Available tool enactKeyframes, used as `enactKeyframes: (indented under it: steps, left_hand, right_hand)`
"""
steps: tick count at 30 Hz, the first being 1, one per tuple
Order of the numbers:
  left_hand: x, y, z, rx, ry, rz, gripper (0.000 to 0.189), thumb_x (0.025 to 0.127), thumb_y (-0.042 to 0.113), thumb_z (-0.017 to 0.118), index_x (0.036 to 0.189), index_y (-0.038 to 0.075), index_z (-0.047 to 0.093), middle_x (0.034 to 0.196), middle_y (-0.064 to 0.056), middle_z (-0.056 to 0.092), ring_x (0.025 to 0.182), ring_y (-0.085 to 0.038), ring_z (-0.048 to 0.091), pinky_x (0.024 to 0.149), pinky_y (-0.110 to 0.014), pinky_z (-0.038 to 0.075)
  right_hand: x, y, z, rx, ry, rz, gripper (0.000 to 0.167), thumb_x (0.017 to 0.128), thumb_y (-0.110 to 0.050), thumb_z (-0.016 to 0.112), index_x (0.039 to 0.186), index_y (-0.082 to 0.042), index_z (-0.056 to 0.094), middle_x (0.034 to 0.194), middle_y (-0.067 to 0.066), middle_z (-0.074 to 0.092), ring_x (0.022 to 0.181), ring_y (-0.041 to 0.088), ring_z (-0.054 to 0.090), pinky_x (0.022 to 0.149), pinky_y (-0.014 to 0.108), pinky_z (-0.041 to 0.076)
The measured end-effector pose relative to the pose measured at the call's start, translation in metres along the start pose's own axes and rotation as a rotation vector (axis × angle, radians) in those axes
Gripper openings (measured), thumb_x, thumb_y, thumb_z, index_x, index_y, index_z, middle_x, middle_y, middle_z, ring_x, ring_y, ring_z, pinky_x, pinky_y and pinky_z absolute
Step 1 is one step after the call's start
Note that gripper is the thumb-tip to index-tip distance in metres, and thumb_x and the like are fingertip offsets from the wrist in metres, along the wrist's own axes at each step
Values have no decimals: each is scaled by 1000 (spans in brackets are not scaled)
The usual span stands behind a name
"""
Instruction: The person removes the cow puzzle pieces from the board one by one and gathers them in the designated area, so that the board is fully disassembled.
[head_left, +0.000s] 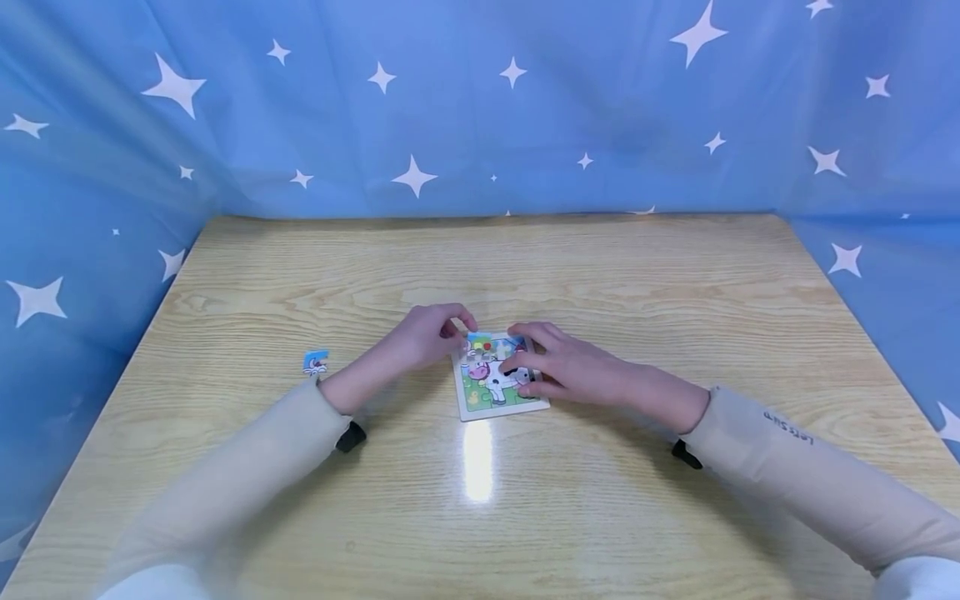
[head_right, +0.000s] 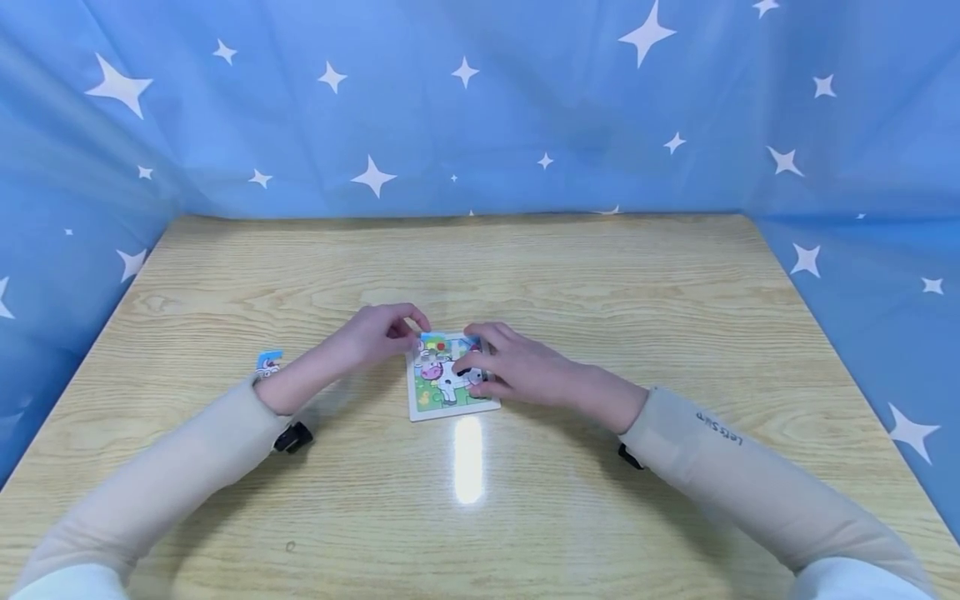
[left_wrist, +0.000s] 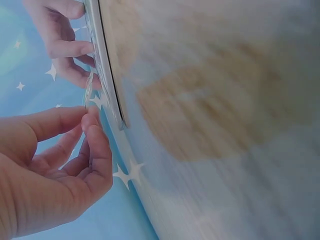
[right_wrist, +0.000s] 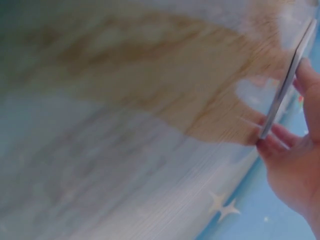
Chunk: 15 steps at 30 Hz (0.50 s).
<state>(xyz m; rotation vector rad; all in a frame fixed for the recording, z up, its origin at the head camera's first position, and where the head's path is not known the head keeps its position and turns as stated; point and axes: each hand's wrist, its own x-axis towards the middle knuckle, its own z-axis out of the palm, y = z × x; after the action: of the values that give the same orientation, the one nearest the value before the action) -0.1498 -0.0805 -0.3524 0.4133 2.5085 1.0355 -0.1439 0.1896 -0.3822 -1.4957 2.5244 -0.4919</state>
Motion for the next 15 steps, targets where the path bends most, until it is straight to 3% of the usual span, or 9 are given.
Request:
enactKeyframes:
  steps: [15]
  left_hand:
    - [-22,-17,-16,-7,31,-9,19,99,1,62,115,9,68,94,-8,67,82,-22,58,71,-31,46]
  right_hand:
    - [0,1,2,-3,21,-11,31,99,-27,71,129,-20,64,151,21,40,137,38,41,100,52,48]
